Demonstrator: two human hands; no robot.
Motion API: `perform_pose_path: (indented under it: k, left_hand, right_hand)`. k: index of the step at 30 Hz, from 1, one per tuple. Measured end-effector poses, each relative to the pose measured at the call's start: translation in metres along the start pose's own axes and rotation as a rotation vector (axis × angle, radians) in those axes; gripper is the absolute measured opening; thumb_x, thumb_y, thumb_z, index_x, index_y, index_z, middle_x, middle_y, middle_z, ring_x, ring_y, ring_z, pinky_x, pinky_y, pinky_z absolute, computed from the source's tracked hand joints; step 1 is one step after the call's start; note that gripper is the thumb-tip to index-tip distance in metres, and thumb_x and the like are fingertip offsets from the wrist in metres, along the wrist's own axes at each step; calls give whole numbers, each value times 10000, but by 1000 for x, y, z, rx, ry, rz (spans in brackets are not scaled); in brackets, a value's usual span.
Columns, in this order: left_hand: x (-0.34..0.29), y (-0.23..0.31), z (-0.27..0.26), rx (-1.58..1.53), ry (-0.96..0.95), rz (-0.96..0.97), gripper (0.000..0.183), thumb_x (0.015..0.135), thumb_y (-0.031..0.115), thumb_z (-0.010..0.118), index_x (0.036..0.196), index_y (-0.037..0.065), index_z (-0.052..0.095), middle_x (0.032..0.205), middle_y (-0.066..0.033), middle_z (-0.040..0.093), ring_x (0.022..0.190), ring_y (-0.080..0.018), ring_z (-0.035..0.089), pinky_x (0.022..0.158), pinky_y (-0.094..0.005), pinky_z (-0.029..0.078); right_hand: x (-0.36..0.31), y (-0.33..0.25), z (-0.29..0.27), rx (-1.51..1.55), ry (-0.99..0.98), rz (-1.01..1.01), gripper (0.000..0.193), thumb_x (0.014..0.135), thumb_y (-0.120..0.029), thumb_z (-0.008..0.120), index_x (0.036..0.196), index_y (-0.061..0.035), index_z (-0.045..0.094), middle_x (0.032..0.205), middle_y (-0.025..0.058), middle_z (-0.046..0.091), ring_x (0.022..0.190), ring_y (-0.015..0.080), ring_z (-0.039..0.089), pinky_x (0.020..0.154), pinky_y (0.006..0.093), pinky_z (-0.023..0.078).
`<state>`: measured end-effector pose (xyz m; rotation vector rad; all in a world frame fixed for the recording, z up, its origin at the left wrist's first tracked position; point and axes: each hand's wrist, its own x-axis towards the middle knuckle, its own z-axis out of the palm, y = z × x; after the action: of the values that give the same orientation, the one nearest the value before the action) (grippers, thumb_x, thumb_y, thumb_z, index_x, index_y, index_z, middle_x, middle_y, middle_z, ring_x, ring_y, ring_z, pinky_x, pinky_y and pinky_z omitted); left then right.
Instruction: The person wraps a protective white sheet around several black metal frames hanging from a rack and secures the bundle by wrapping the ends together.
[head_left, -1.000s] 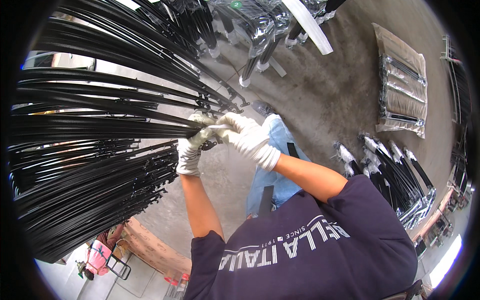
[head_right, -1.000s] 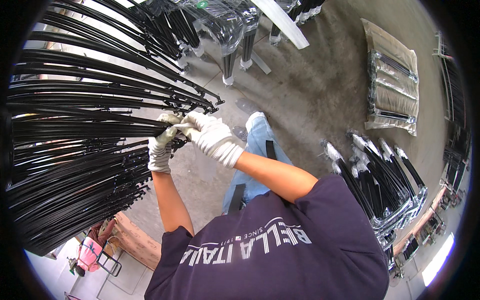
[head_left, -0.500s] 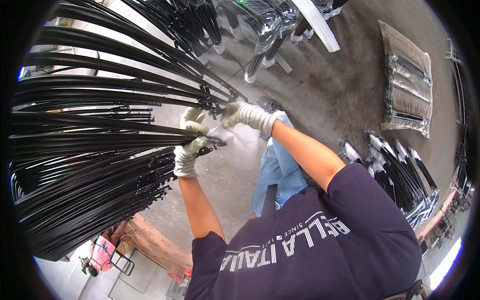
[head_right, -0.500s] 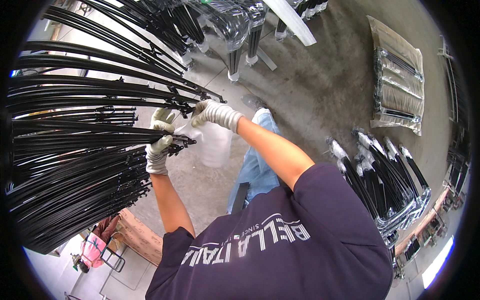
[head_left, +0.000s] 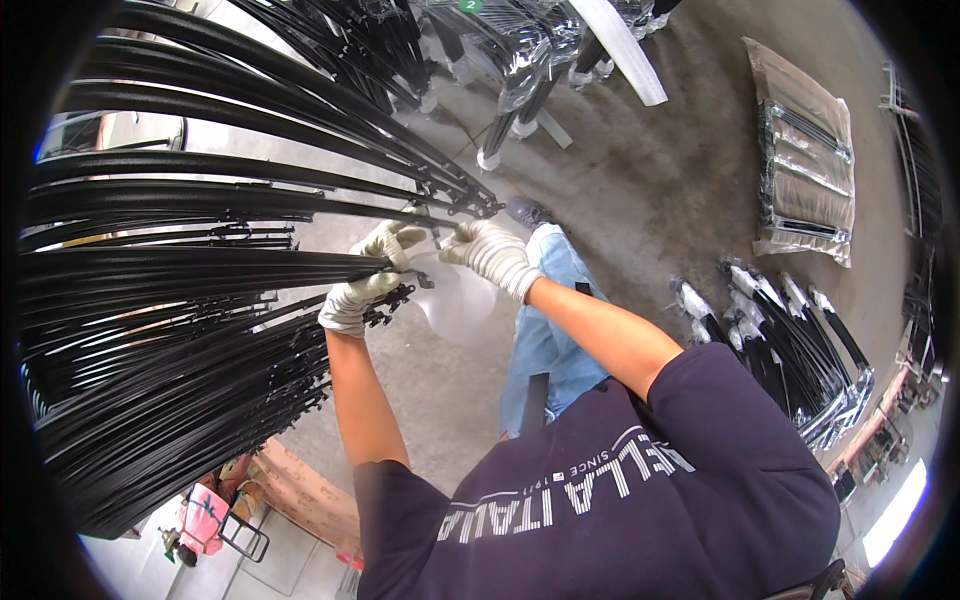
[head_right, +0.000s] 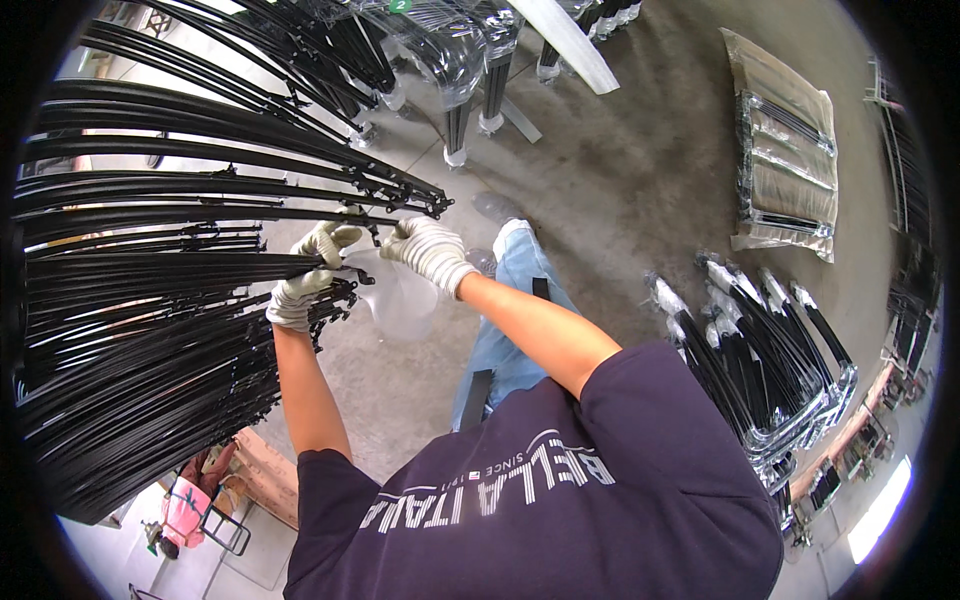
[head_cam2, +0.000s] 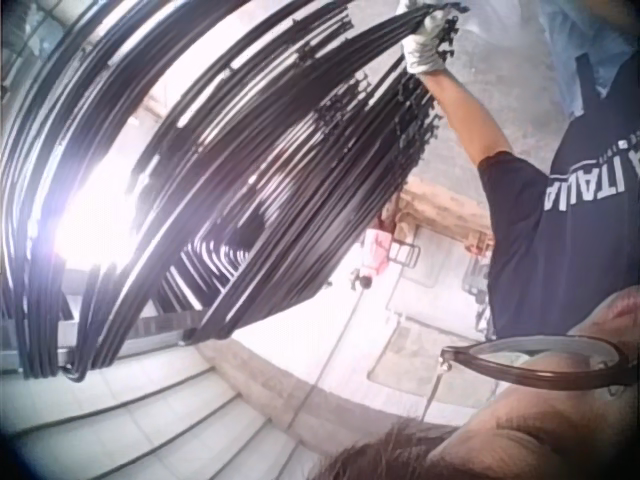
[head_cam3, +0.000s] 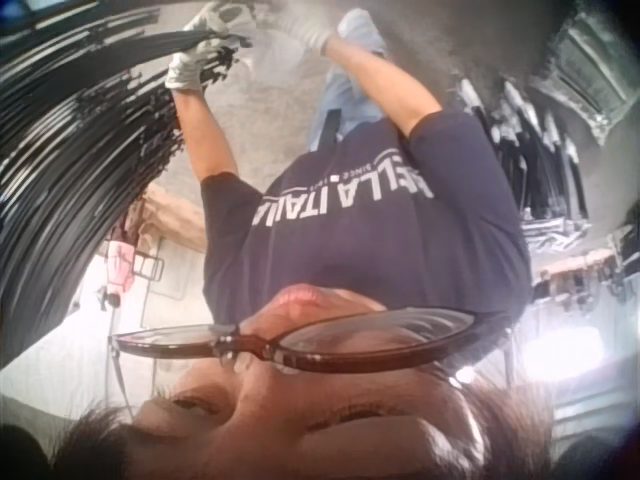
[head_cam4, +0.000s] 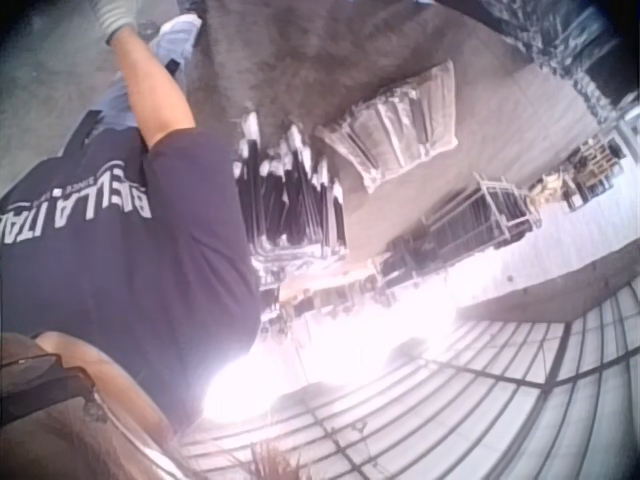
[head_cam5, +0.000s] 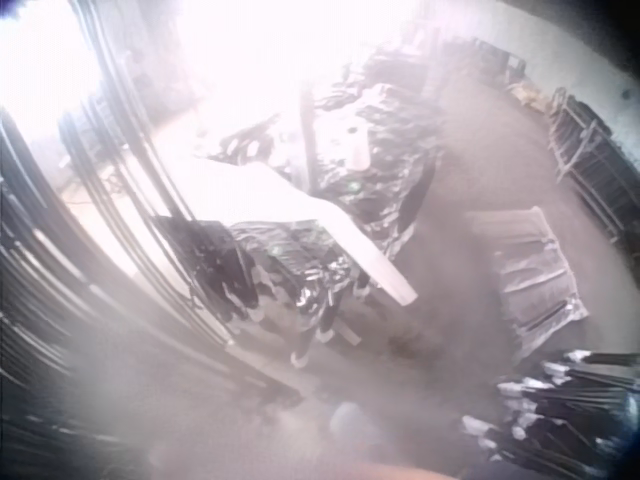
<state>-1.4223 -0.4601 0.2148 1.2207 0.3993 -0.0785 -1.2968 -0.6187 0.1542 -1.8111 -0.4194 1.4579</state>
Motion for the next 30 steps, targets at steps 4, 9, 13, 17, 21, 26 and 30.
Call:
perform_pose_path:
  k: [4,9,13,17,21,26,30]
  left_hand:
    - [5,1,1,-29,36,-44,321,593,258,753,750,48,567,820,-25,564,719,-84,464,654,-222,368]
    - [7,-14,-4,-52,39,-36,309,602,233,745,765,38,567,773,-3,539,737,-90,456,671,-224,365]
    - [11,-5,7,-61,-1,6,262,645,201,722,762,29,562,765,-2,529,742,-92,451,687,-237,379]
    - [17,-4,0,90,-216,42,140,824,114,519,905,-1,519,823,-20,521,815,-97,476,849,-277,411]
    - [14,-9,-1,-448,-156,-169,217,837,114,542,1012,-3,490,895,-51,535,875,-118,509,875,-294,446]
    - [13,6,22,-410,-32,-131,473,737,199,693,1102,3,465,998,-96,556,905,-145,541,824,-307,482]
    - [7,4,30,-119,88,83,592,687,324,730,1105,-21,489,1017,-123,577,901,-155,559,797,-301,481]
  right_hand:
    - [2,8,8,-24,-62,125,295,671,-348,678,797,-82,651,749,100,642,709,201,606,679,319,457]
    - [1,6,12,-116,73,219,293,690,-341,643,813,-75,653,780,152,640,720,263,620,664,347,467]
    - [-12,4,5,-154,281,42,294,711,-353,666,810,-76,661,637,80,604,572,194,551,588,323,426]
    - [-29,7,-7,-119,375,-188,221,737,-272,654,824,-69,661,678,95,612,622,209,565,621,319,432]
    - [-35,8,-29,36,433,-332,197,753,-242,620,743,-47,595,715,115,592,682,279,549,699,346,420]
    - [-29,-18,-55,470,120,-290,161,786,-162,638,850,-27,578,811,4,582,797,60,528,705,227,434]
    - [-36,-34,-67,409,-257,-390,255,787,-86,599,1040,-102,574,854,-46,551,805,42,501,737,213,419]
